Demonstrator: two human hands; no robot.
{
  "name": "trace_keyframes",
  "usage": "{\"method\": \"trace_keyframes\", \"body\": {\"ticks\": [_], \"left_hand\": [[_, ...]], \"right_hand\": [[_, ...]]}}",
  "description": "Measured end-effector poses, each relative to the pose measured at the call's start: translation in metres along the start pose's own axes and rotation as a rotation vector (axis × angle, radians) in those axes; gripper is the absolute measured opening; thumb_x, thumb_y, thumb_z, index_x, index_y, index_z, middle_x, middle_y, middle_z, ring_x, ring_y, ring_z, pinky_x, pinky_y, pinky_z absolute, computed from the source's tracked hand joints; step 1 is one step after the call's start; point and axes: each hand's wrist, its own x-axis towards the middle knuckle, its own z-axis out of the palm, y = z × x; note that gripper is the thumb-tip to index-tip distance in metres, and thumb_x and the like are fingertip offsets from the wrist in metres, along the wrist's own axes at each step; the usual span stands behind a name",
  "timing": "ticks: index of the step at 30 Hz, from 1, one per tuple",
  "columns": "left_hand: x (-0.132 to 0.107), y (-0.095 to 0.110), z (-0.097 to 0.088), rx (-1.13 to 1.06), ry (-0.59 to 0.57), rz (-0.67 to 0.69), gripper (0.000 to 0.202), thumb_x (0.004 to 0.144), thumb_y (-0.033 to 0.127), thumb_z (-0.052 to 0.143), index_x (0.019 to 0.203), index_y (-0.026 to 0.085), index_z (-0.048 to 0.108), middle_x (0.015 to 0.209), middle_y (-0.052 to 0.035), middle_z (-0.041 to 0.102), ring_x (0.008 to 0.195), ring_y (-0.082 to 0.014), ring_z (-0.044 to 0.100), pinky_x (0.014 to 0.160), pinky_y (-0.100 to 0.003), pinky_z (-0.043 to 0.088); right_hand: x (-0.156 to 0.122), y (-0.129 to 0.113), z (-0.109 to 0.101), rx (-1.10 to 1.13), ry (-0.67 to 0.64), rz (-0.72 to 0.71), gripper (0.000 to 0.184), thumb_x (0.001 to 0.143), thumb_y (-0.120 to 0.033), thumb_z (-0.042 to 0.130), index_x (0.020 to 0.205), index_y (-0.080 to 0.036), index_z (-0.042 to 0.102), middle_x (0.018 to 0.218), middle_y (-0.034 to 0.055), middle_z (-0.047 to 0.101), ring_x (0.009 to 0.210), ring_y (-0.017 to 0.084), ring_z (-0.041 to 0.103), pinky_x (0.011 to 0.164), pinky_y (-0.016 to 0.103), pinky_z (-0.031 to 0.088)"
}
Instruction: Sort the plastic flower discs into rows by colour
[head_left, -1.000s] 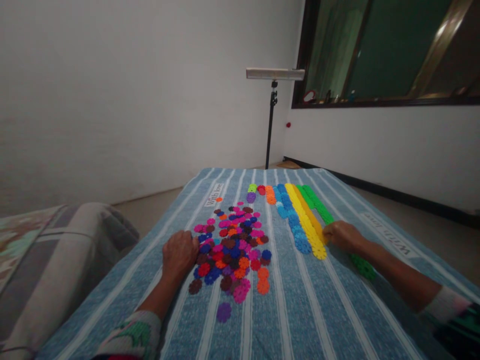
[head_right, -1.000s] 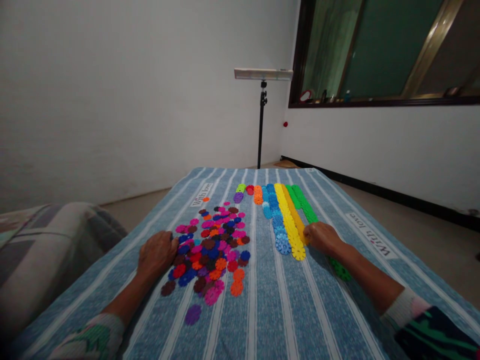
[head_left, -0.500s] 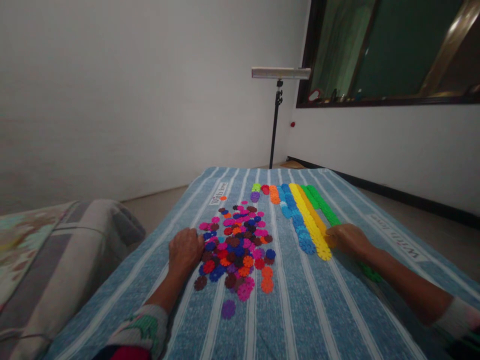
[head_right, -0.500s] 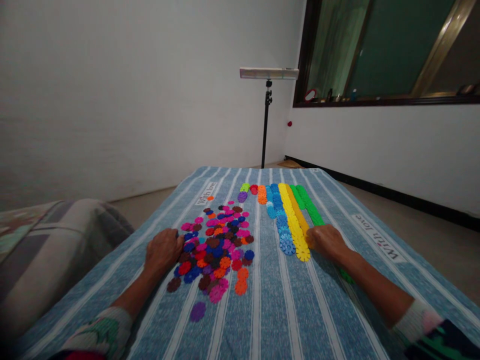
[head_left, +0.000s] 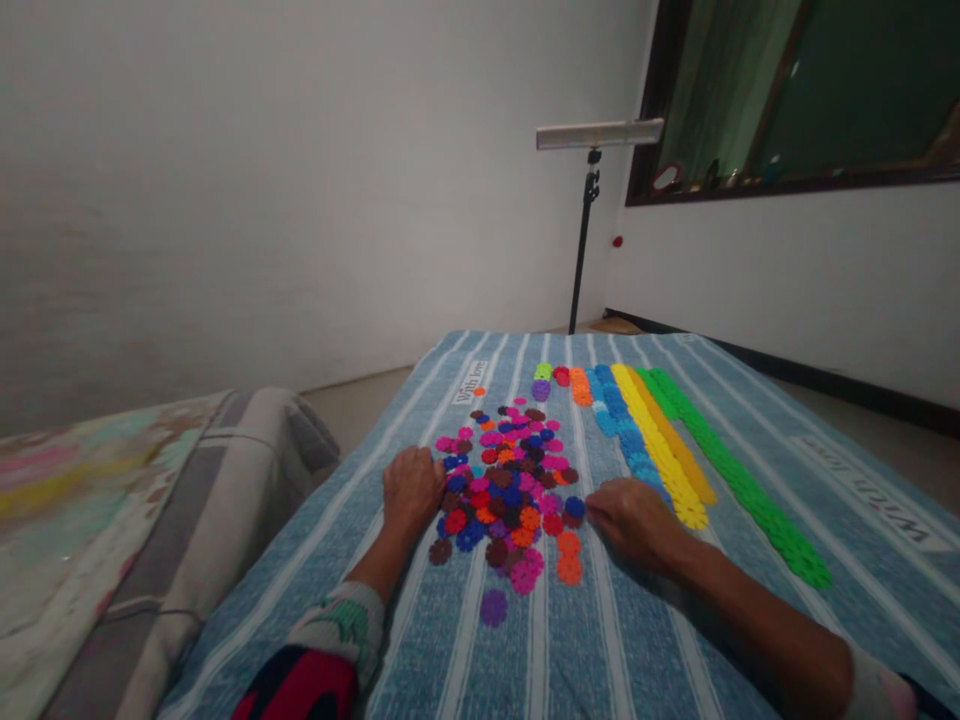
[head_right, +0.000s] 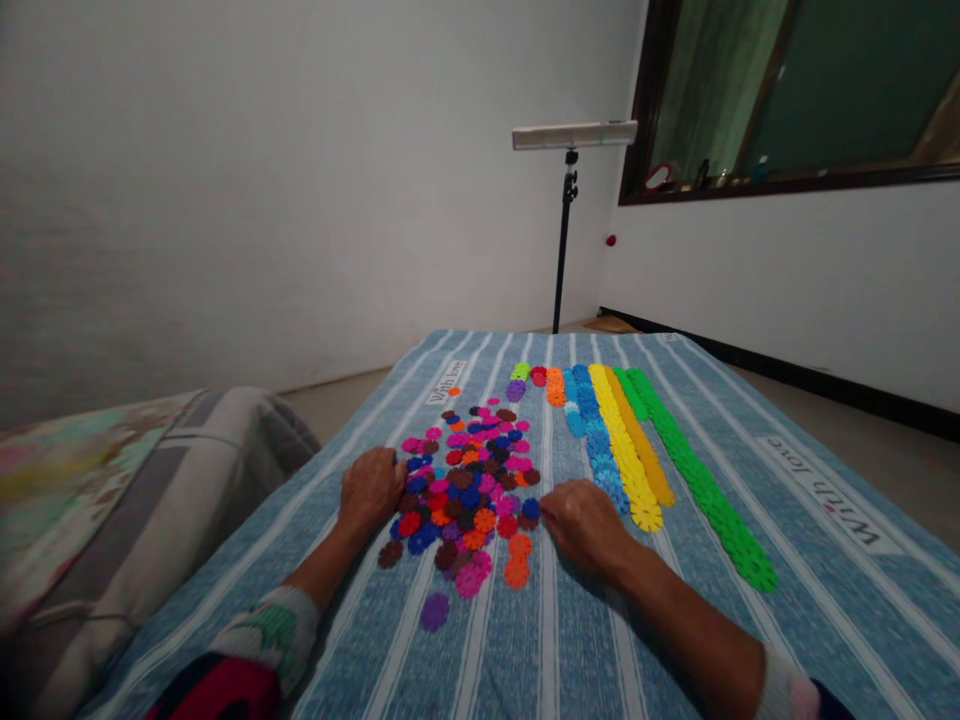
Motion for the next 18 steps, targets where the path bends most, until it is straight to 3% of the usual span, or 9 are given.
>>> {"method": "trace_keyframes", "body": {"ticks": [4,10,18], "left_hand": [[-0.002,0.0,0.001,-0.005,-0.002,-0.004,0.033,0.094,0.027,0.035,0.101,0.012,0.064,0.106,-0.0143,0.065,0.108,-0.0275,0.06,0.088,-0.036,0.043],[-0.003,0.0,0.002,-0.001,0.003,-0.002,0.033,0.095,0.027,0.035,0.102,0.012,0.064,0.106,-0.0142,0.065,0.109,-0.0273,0.059,0.09,-0.036,0.043],[-0.001,0.001,-0.004,0.039,-0.024,-0.006,0.032,0.094,0.027,0.036,0.1,0.014,0.065,0.105,-0.0132,0.066,0.107,-0.0262,0.061,0.088,-0.034,0.044]], "right_hand": [[0.01,-0.014,0.02,0.011,0.096,-0.034,0.025,0.094,-0.021,0.053,0.077,-0.019,0.07,0.076,0.0059,0.069,0.074,0.018,0.061,0.067,0.03,0.031],[0.009,-0.01,0.048,0.085,0.358,-0.07,0.021,0.091,-0.014,0.056,0.073,-0.018,0.065,0.072,0.0041,0.061,0.071,0.017,0.053,0.067,0.029,0.03],[0.008,-0.009,0.049,0.159,0.422,-0.114,0.019,0.093,-0.017,0.058,0.074,-0.019,0.062,0.073,0.003,0.058,0.072,0.017,0.049,0.068,0.03,0.03]]}}
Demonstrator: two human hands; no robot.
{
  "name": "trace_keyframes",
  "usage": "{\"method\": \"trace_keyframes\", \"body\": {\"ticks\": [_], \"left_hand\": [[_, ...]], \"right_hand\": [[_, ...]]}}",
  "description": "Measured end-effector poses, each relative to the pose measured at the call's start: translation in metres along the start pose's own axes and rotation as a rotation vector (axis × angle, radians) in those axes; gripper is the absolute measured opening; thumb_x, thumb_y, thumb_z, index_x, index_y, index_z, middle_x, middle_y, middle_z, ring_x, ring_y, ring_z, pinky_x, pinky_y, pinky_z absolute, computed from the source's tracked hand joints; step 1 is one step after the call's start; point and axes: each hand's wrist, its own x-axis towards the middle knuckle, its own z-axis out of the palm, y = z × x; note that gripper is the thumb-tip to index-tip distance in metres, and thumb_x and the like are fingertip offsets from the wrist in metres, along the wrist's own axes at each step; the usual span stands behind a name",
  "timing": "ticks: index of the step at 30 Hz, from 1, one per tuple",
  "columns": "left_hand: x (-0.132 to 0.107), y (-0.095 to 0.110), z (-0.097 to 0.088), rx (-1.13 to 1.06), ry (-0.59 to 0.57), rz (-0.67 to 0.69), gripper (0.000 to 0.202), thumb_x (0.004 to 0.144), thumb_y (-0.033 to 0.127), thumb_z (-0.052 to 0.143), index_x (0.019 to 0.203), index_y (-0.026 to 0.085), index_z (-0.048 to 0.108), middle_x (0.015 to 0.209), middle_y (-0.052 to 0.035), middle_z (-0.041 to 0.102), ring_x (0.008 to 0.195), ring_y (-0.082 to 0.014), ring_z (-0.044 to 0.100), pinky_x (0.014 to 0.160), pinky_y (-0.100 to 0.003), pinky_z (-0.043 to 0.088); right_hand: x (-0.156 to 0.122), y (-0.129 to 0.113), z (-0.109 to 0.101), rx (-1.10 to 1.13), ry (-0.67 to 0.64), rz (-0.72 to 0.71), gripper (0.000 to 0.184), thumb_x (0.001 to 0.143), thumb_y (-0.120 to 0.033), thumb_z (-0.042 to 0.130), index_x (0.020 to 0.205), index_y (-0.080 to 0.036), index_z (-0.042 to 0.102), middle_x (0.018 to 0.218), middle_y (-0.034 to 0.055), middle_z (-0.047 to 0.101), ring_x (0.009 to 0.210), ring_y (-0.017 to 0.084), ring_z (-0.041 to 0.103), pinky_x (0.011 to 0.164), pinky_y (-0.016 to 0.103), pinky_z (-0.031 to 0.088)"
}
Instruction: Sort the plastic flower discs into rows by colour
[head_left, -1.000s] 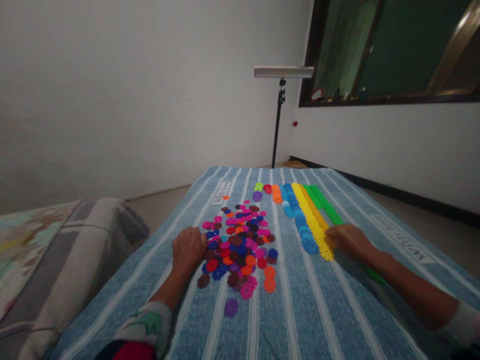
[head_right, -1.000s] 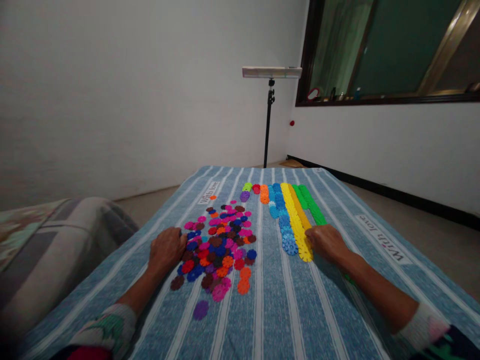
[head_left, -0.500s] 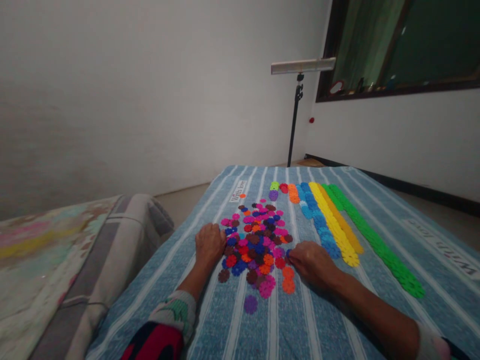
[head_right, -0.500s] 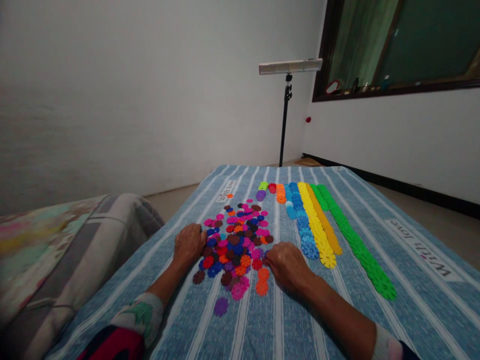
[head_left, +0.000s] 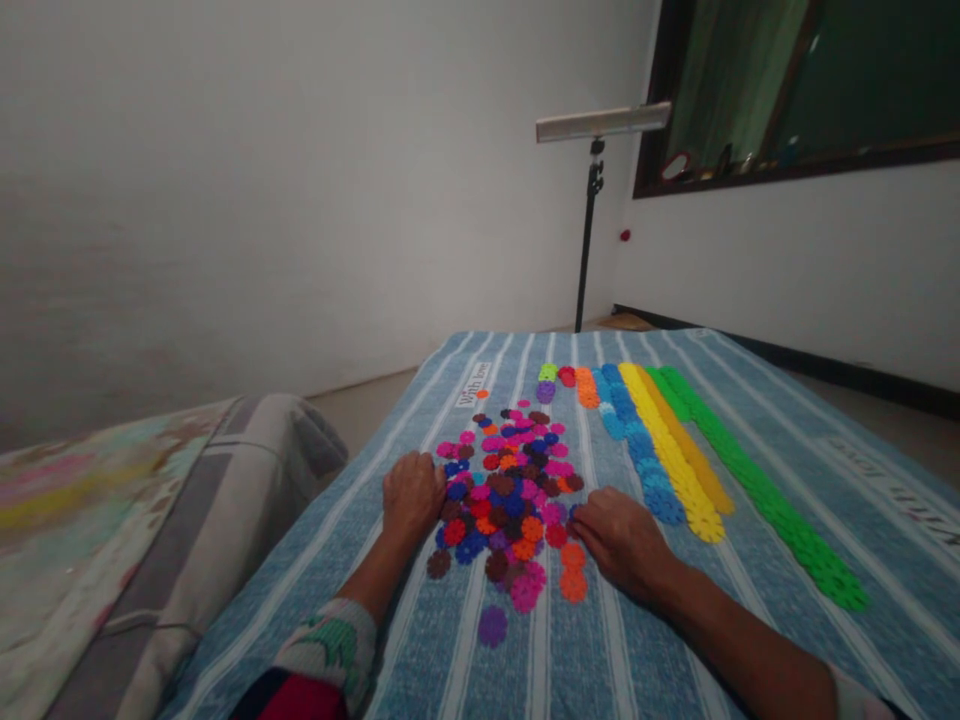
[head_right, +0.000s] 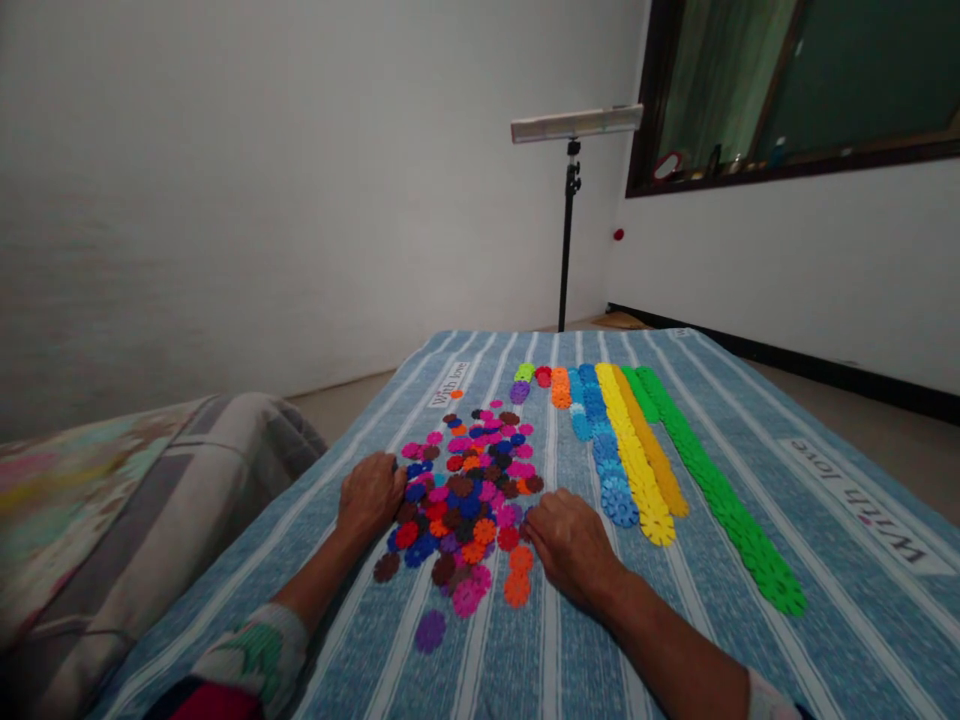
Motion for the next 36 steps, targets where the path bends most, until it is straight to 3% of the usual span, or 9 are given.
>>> {"method": "trace_keyframes", "body": {"ticks": [18,30,36], "left_hand": [[0.007,-0.004,-0.002,-0.012,-0.01,0.025,0.033,0.093,0.026,0.036,0.1,0.013,0.066,0.105,-0.014,0.069,0.104,-0.0251,0.062,0.088,-0.033,0.044],[0.006,-0.001,-0.013,-0.115,-0.14,0.006,0.034,0.094,0.024,0.037,0.1,0.014,0.068,0.111,-0.0127,0.071,0.108,-0.022,0.064,0.092,-0.03,0.045],[0.003,0.002,-0.012,-0.193,-0.136,0.074,0.031,0.093,0.024,0.042,0.099,0.017,0.071,0.111,-0.0102,0.072,0.109,-0.02,0.064,0.096,-0.028,0.045]], "right_hand": [[0.006,-0.007,-0.011,-0.003,-0.146,0.102,0.018,0.094,-0.02,0.058,0.079,-0.019,0.068,0.079,0.0044,0.063,0.08,0.018,0.055,0.072,0.029,0.037],[0.001,0.002,-0.011,0.116,-0.098,0.134,0.023,0.094,-0.017,0.053,0.075,-0.02,0.066,0.076,0.0034,0.063,0.077,0.017,0.057,0.071,0.028,0.037],[-0.001,0.003,-0.012,0.15,-0.085,0.139,0.024,0.093,-0.018,0.051,0.075,-0.02,0.066,0.077,0.0036,0.065,0.077,0.018,0.058,0.072,0.029,0.039]]}}
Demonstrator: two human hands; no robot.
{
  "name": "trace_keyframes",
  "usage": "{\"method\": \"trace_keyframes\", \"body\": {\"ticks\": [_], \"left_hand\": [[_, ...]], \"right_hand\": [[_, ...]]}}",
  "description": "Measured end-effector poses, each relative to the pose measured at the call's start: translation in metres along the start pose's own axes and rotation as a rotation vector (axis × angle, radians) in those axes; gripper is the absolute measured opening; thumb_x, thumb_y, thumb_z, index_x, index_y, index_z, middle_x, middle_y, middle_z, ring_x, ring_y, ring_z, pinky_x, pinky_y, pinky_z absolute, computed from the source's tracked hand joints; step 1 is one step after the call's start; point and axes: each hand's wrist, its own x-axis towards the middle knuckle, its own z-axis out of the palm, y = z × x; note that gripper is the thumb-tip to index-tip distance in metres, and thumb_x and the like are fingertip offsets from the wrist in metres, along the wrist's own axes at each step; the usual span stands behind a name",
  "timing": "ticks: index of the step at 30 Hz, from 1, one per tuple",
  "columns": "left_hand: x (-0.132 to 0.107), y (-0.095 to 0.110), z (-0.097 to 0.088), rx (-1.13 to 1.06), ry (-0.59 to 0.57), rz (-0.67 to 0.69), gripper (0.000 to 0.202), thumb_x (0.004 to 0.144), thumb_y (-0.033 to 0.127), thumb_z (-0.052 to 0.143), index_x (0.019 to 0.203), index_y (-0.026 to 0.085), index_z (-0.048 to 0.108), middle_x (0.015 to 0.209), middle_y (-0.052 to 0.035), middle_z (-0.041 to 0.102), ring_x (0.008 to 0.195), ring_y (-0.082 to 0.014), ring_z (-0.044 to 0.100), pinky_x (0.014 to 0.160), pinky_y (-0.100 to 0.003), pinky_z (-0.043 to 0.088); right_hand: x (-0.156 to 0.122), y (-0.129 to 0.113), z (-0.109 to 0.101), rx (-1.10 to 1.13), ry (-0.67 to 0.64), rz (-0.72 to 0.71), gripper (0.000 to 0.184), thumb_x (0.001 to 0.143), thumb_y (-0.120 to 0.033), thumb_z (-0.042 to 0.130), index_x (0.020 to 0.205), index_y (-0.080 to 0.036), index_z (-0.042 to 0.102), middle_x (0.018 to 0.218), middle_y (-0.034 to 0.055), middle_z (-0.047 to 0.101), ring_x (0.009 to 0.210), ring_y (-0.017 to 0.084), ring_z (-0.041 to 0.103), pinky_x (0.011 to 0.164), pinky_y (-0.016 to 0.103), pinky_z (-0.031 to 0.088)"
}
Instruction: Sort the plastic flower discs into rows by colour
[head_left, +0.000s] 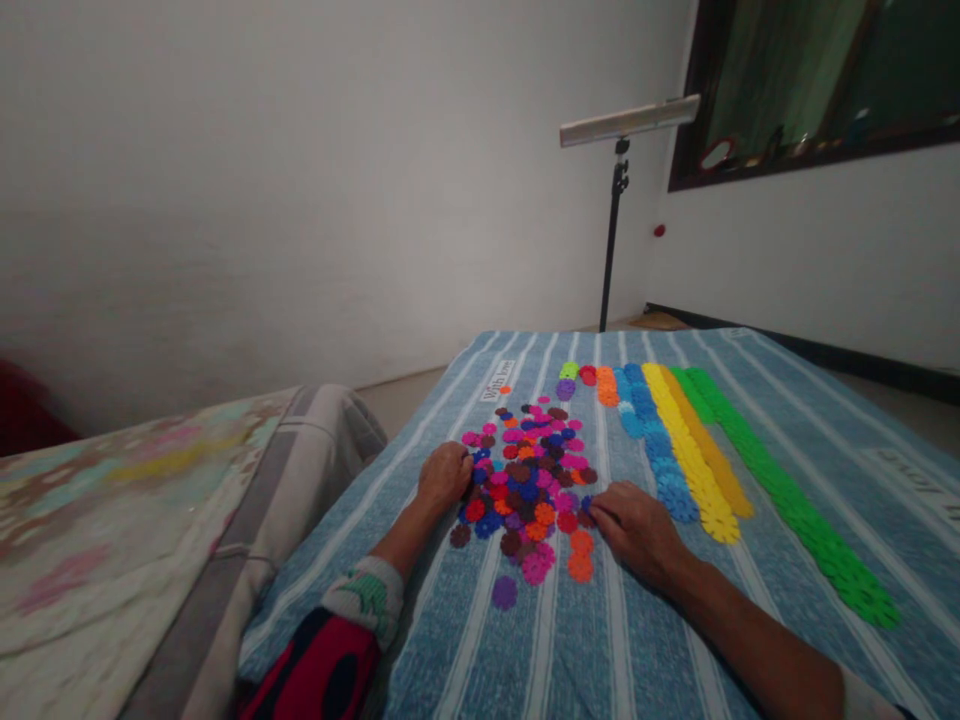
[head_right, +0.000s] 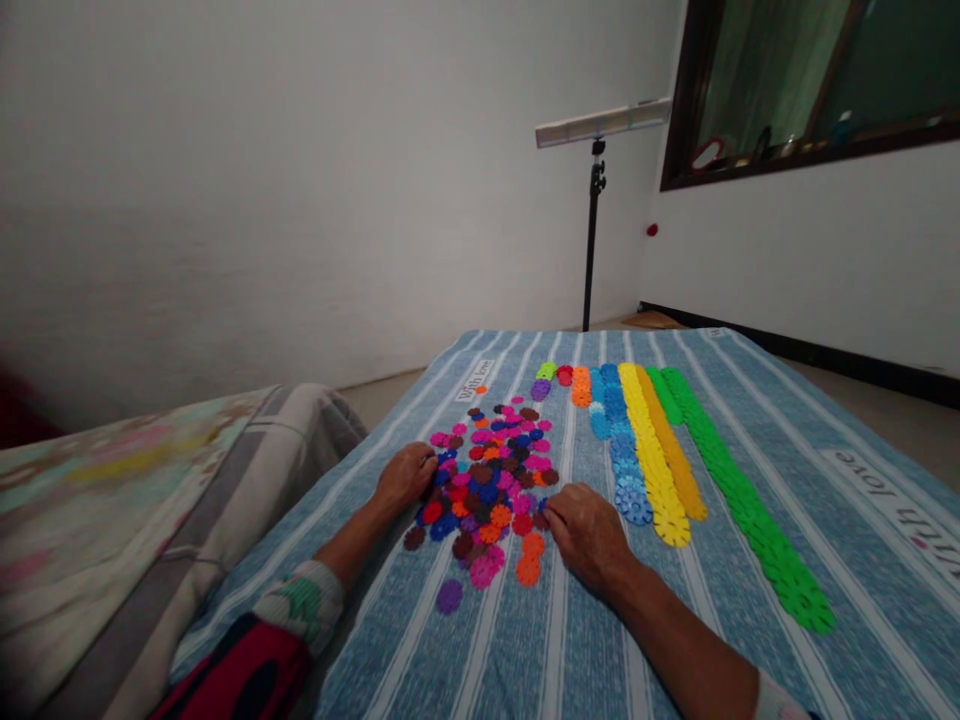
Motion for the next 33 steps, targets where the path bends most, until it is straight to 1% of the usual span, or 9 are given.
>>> {"method": "trace_keyframes", "body": {"ticks": [6,11,15,20,26,33], "left_hand": [[-0.007,0.009,-0.001,-0.11,-0.013,0.081,0.029,0.092,0.026,0.047,0.107,0.019,0.07,0.12,-0.0094,0.07,0.113,-0.0208,0.063,0.1,-0.031,0.044],[-0.014,0.018,-0.006,-0.087,-0.077,0.158,0.027,0.094,0.028,0.046,0.103,0.017,0.068,0.113,-0.0109,0.07,0.108,-0.0218,0.064,0.096,-0.031,0.045],[-0.017,0.023,-0.008,-0.053,-0.099,0.166,0.026,0.094,0.025,0.045,0.104,0.018,0.068,0.113,-0.0102,0.07,0.109,-0.0218,0.063,0.097,-0.032,0.045],[-0.018,0.022,-0.005,-0.087,-0.104,0.175,0.025,0.09,0.02,0.048,0.103,0.02,0.068,0.115,-0.0085,0.07,0.113,-0.0214,0.062,0.097,-0.031,0.045],[-0.02,0.023,-0.008,-0.119,-0.088,0.176,0.027,0.085,0.013,0.048,0.097,0.02,0.071,0.11,-0.0073,0.073,0.107,-0.0211,0.064,0.094,-0.029,0.046],[-0.022,0.027,-0.013,-0.131,-0.098,0.162,0.031,0.081,0.009,0.047,0.097,0.019,0.071,0.105,-0.0069,0.073,0.104,-0.0212,0.065,0.092,-0.029,0.047]], "right_hand": [[-0.001,0.002,0.003,-0.002,0.014,0.007,0.024,0.093,-0.018,0.051,0.074,-0.021,0.066,0.076,0.0036,0.064,0.078,0.018,0.058,0.072,0.029,0.039],[-0.001,0.002,0.002,0.012,0.017,0.001,0.023,0.093,-0.018,0.051,0.074,-0.02,0.066,0.076,0.0036,0.064,0.077,0.018,0.058,0.073,0.029,0.039],[-0.002,0.001,0.001,0.021,0.022,-0.001,0.025,0.093,-0.017,0.05,0.074,-0.02,0.065,0.075,0.0035,0.064,0.076,0.018,0.058,0.072,0.029,0.039],[-0.002,0.002,0.003,0.035,0.035,-0.003,0.026,0.093,-0.018,0.049,0.074,-0.021,0.065,0.075,0.0037,0.064,0.076,0.018,0.058,0.071,0.029,0.04],[-0.003,0.003,0.004,0.037,0.024,0.005,0.025,0.094,-0.019,0.049,0.076,-0.021,0.066,0.074,0.0034,0.063,0.075,0.018,0.058,0.07,0.029,0.039],[-0.004,0.004,0.003,0.062,0.022,0.017,0.025,0.094,-0.02,0.049,0.078,-0.02,0.068,0.075,0.0035,0.063,0.076,0.018,0.058,0.071,0.029,0.04]]}}
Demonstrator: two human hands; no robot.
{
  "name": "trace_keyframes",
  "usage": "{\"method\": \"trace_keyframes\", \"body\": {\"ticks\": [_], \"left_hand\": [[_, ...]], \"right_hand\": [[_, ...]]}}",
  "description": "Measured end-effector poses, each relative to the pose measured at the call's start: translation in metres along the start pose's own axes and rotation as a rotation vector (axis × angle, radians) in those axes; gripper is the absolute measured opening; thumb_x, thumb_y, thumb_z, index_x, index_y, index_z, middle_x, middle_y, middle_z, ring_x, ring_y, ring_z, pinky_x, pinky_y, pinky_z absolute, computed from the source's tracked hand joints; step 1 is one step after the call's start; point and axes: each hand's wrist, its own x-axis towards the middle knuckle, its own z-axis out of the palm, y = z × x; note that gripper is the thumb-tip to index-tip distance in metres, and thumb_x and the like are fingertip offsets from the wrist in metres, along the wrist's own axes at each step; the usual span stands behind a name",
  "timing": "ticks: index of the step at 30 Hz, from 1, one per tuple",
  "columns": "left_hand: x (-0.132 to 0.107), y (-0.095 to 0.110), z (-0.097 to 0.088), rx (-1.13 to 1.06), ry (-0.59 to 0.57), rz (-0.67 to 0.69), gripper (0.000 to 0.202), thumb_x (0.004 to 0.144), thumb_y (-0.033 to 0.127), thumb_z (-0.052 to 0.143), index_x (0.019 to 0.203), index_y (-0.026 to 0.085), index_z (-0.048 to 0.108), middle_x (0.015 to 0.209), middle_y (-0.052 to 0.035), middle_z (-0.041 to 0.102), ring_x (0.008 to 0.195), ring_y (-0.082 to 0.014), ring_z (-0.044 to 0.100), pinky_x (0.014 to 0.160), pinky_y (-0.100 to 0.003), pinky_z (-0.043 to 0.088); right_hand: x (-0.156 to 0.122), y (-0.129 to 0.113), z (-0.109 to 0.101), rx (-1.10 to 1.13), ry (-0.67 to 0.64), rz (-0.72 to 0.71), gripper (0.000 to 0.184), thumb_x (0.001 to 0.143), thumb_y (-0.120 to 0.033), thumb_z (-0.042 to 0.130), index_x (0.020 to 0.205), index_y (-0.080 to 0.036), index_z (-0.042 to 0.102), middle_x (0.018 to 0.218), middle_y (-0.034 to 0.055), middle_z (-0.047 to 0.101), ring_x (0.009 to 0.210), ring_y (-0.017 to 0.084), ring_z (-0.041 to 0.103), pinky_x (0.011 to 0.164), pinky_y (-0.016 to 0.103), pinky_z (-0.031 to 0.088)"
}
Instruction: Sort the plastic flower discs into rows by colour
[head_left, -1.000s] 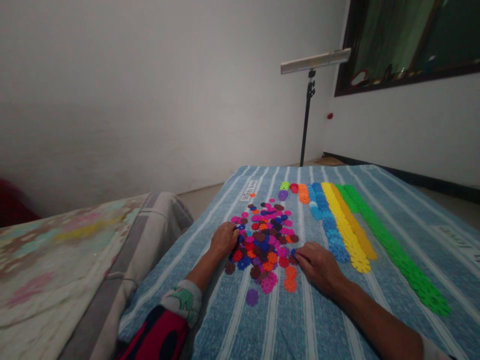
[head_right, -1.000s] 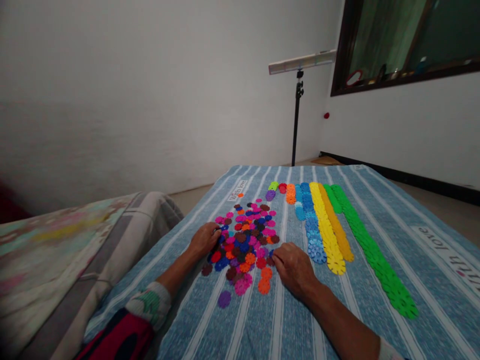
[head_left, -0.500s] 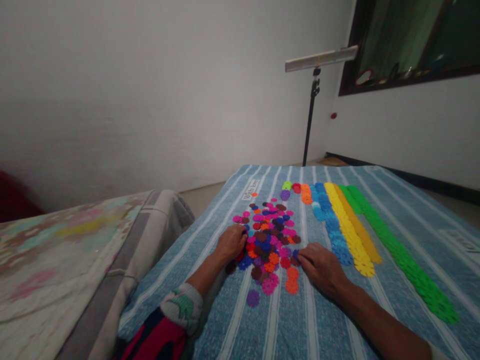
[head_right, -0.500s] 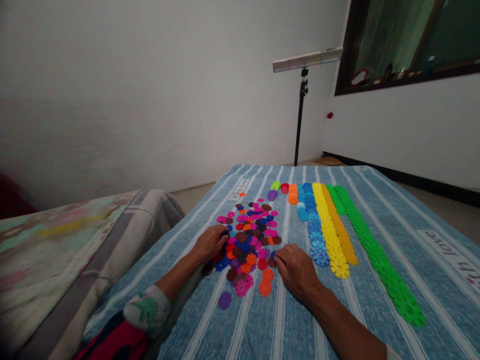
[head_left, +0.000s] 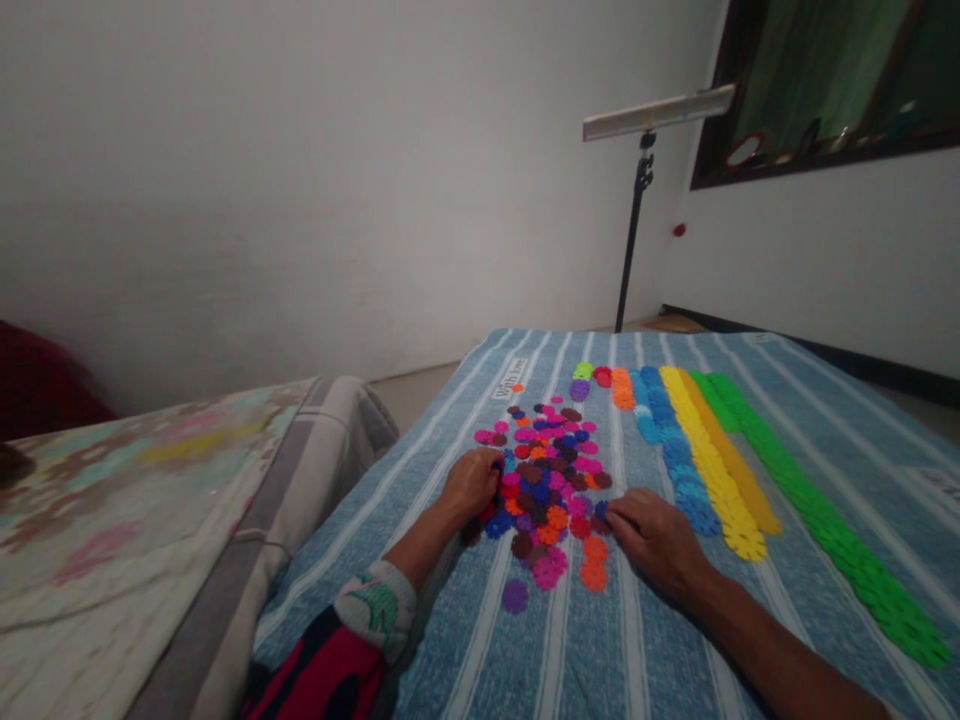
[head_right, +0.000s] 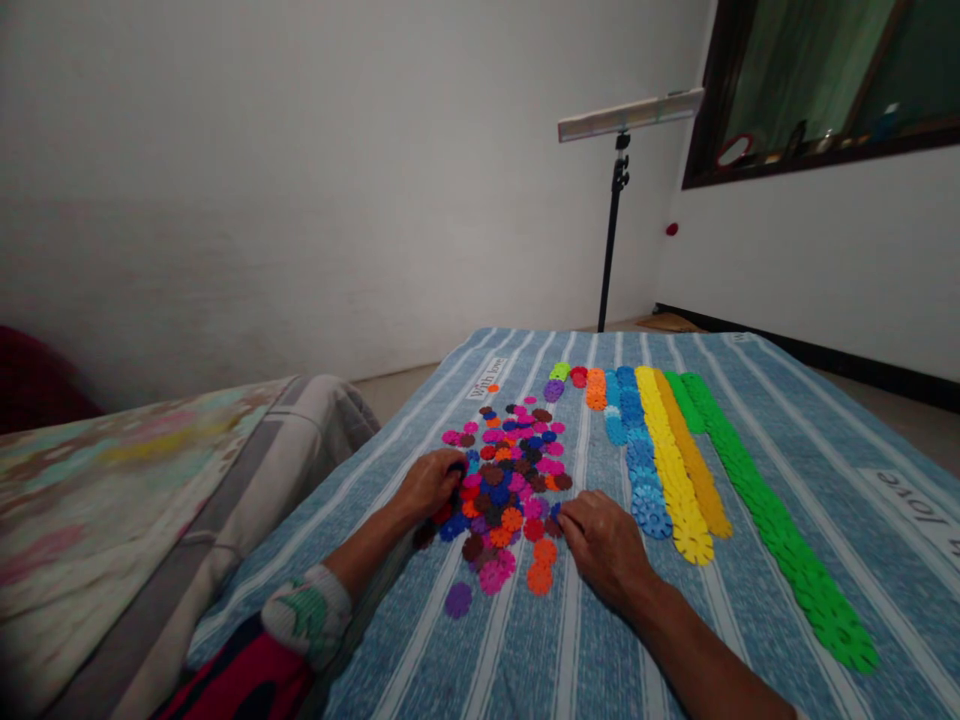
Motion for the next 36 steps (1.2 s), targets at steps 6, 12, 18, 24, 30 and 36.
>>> {"method": "trace_keyframes", "body": {"ticks": [6,12,18,24,30,36], "left_hand": [[-0.001,-0.002,0.002,0.0,0.003,-0.002,0.034,0.081,0.008,0.045,0.098,0.02,0.072,0.104,-0.0063,0.073,0.102,-0.0201,0.066,0.093,-0.028,0.047],[-0.002,-0.001,0.001,0.025,-0.024,-0.031,0.037,0.082,0.007,0.044,0.101,0.021,0.072,0.11,-0.0067,0.074,0.107,-0.0222,0.066,0.092,-0.029,0.047],[-0.002,0.0,-0.004,0.02,-0.033,-0.043,0.039,0.08,0.006,0.046,0.104,0.022,0.073,0.11,-0.0055,0.075,0.107,-0.0221,0.067,0.091,-0.028,0.048],[0.001,-0.01,0.001,-0.059,0.014,0.009,0.039,0.077,0.004,0.048,0.102,0.018,0.074,0.106,-0.0073,0.075,0.105,-0.023,0.068,0.092,-0.03,0.049],[0.004,-0.019,0.006,-0.215,0.109,0.247,0.024,0.081,0.017,0.059,0.099,0.02,0.075,0.117,-0.0076,0.073,0.117,-0.0241,0.063,0.104,-0.037,0.046],[0.0,0.008,0.018,-0.207,-0.001,0.62,0.027,0.085,0.025,0.061,0.11,0.02,0.071,0.13,-0.01,0.066,0.124,-0.0235,0.059,0.108,-0.038,0.044]], "right_hand": [[0.0,0.0,0.001,-0.015,-0.009,0.006,0.025,0.094,-0.02,0.05,0.076,-0.021,0.068,0.075,0.0033,0.064,0.075,0.018,0.059,0.071,0.029,0.039],[0.0,0.001,0.002,-0.027,0.001,-0.011,0.025,0.094,-0.02,0.05,0.076,-0.021,0.068,0.074,0.003,0.064,0.075,0.018,0.059,0.07,0.029,0.039],[0.0,0.002,0.002,-0.022,0.012,-0.014,0.027,0.095,-0.021,0.049,0.075,-0.02,0.067,0.074,0.0036,0.063,0.075,0.019,0.059,0.07,0.03,0.04],[-0.001,0.002,0.001,-0.018,0.021,-0.031,0.026,0.094,-0.021,0.05,0.075,-0.02,0.067,0.073,0.0033,0.062,0.074,0.019,0.058,0.069,0.029,0.038],[0.0,0.002,0.0,-0.021,0.022,-0.037,0.028,0.095,-0.021,0.048,0.073,-0.021,0.066,0.072,0.0029,0.062,0.072,0.018,0.058,0.067,0.028,0.037],[0.0,0.003,0.001,-0.024,0.014,-0.033,0.029,0.095,-0.022,0.048,0.07,-0.02,0.064,0.071,0.0029,0.061,0.072,0.017,0.057,0.067,0.028,0.037]]}}
